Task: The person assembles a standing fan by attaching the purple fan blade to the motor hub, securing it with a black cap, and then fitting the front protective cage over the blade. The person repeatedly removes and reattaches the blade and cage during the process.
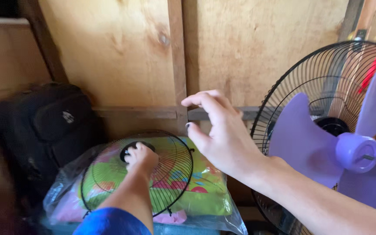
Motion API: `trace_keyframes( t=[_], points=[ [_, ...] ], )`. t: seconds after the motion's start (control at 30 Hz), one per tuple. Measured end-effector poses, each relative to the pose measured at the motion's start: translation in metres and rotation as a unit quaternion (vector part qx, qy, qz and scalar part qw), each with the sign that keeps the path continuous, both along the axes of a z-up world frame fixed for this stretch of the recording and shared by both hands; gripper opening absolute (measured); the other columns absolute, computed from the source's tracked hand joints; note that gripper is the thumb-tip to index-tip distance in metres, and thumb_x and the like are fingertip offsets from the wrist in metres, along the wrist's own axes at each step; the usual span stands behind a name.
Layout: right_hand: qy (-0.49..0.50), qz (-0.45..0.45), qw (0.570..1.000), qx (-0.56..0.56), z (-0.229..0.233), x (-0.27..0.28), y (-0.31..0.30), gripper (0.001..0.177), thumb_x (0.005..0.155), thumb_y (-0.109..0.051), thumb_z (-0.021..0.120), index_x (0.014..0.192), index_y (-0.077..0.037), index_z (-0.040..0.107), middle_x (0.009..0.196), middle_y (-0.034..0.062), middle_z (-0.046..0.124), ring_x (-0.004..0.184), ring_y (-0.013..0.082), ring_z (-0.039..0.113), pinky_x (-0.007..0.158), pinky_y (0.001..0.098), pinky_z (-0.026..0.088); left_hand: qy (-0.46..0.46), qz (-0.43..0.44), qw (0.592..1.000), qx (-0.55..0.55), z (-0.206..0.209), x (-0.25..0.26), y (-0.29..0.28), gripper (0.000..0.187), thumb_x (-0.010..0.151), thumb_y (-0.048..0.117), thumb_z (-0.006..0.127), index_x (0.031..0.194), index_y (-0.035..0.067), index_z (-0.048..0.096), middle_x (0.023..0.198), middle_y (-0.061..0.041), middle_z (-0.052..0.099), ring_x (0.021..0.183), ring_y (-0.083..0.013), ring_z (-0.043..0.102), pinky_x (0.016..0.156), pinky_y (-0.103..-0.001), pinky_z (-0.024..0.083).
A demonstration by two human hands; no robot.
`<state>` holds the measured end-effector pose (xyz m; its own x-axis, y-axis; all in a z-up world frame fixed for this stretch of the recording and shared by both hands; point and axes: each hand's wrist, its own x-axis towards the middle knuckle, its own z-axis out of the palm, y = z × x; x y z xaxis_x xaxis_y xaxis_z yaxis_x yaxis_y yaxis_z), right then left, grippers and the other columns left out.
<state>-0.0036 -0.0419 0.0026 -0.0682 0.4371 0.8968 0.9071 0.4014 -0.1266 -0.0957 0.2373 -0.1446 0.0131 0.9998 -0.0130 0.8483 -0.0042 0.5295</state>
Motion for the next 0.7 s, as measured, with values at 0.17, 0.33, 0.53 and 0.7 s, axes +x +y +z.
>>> trace_keyframes(
  t=[0.17,0.33,0.53,0.7],
  points=[
    [0.097,0.027,0.987,-0.124,-0.009,0.0,0.01,0.034,0.087,-0.006,0.068,0.12,-0.01,0.061,0.12,0.0103,0.06,0.107,0.0229,0.064,0.078,0.0356,0.056,0.078,-0.122,0.988,0.051,-0.007,0.011,0.016,0.049,0.096,0.015,0.058,0.144,0.022,0.05,0.153,-0.009,0.04,0.146,-0.0361,0.036,0.112,-0.063,0.038],
    [0.158,0.002,0.966,-0.205,-0.024,-0.001,0.014,0.037,0.088,-0.008,0.07,0.125,-0.012,0.064,0.121,0.0081,0.061,0.082,0.0254,0.066,0.071,0.0349,0.057,0.122,-0.15,0.976,0.095,-0.02,0.008,0.024,0.039,0.088,0.013,0.071,0.127,0.011,0.068,0.147,-0.012,0.047,0.135,-0.0385,0.05,0.104,-0.05,0.053],
    [0.109,0.059,0.981,-0.152,-0.022,0.006,0.002,0.031,0.086,-0.004,0.069,0.117,-0.005,0.064,0.115,0.0091,0.066,0.105,0.0183,0.064,0.077,0.0303,0.057,0.053,-0.072,0.988,0.124,-0.019,0.006,0.001,0.021,0.095,0.014,0.067,0.113,0.008,0.076,0.143,-0.014,0.047,0.126,-0.0364,0.055,0.096,-0.045,0.058],
    [0.137,0.034,0.976,-0.165,0.002,0.006,-0.02,0.026,0.087,-0.004,0.066,0.113,-0.005,0.066,0.11,0.0062,0.068,0.099,0.0144,0.07,0.081,0.0288,0.059,-0.138,-0.036,0.977,0.16,0.034,0.012,-0.03,0.022,0.094,0.023,0.068,0.113,0.018,0.078,0.122,-0.016,0.062,0.116,-0.0394,0.058,0.095,-0.047,0.053]
  ],
)
